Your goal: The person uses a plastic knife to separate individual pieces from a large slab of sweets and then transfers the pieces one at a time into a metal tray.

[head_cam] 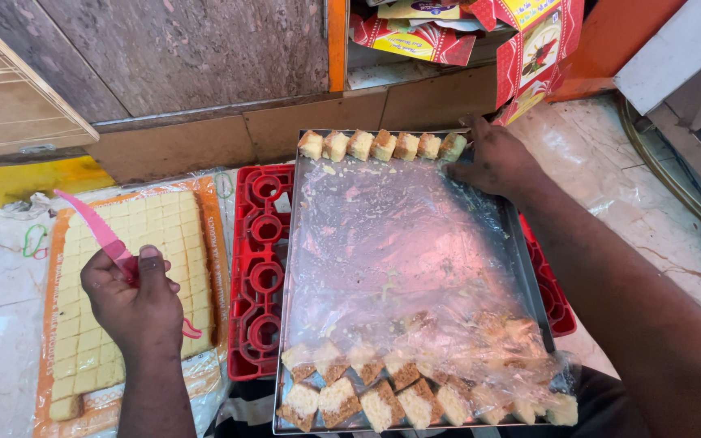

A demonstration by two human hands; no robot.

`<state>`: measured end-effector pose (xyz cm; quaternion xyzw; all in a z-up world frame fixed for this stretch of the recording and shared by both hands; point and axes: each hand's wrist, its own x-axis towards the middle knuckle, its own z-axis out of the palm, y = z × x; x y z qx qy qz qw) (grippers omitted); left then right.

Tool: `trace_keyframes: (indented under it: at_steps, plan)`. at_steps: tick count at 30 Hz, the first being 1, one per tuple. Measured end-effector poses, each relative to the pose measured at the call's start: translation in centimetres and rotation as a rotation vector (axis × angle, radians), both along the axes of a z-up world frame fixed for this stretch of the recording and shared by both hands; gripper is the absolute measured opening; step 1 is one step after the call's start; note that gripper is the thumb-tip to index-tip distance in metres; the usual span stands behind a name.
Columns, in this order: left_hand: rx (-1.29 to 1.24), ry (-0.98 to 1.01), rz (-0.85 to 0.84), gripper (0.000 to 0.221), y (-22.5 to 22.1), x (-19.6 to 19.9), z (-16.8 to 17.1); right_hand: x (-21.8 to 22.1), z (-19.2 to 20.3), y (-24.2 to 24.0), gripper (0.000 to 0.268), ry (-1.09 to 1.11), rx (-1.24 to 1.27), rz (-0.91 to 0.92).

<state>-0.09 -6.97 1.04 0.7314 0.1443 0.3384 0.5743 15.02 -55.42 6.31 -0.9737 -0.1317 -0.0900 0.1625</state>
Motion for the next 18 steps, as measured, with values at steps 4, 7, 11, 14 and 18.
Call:
trace_keyframes:
  at_steps: [4,7,11,14,18]
  plan:
    - [-0.007,0.008,0.004,0.031,0.1,0.0,-0.1,-0.8,1.5,-2.6,0.085,-0.124,-0.184,-0.005]
    - [-0.053,0.021,-0.002,0.031,0.2,0.1,-0.1,-1.0,1.8,-5.4,0.054,-0.194,-0.123,-0.073]
    - [-0.073,-0.001,-0.038,0.03,-0.1,0.2,0.0,-2.2,0.2,-5.9,0.041,-0.176,-0.258,0.058]
    - [-0.019,0.052,-0.019,0.028,-0.1,-0.1,0.2,-3.2,-0.9,-4.3,0.032,-0.175,-0.36,0.129]
    - [-0.027,0.02,-0.049,0.026,0.4,-0.5,0.2,-3.4,-0.5,-3.4,0.031,-0.137,-0.43,0.003]
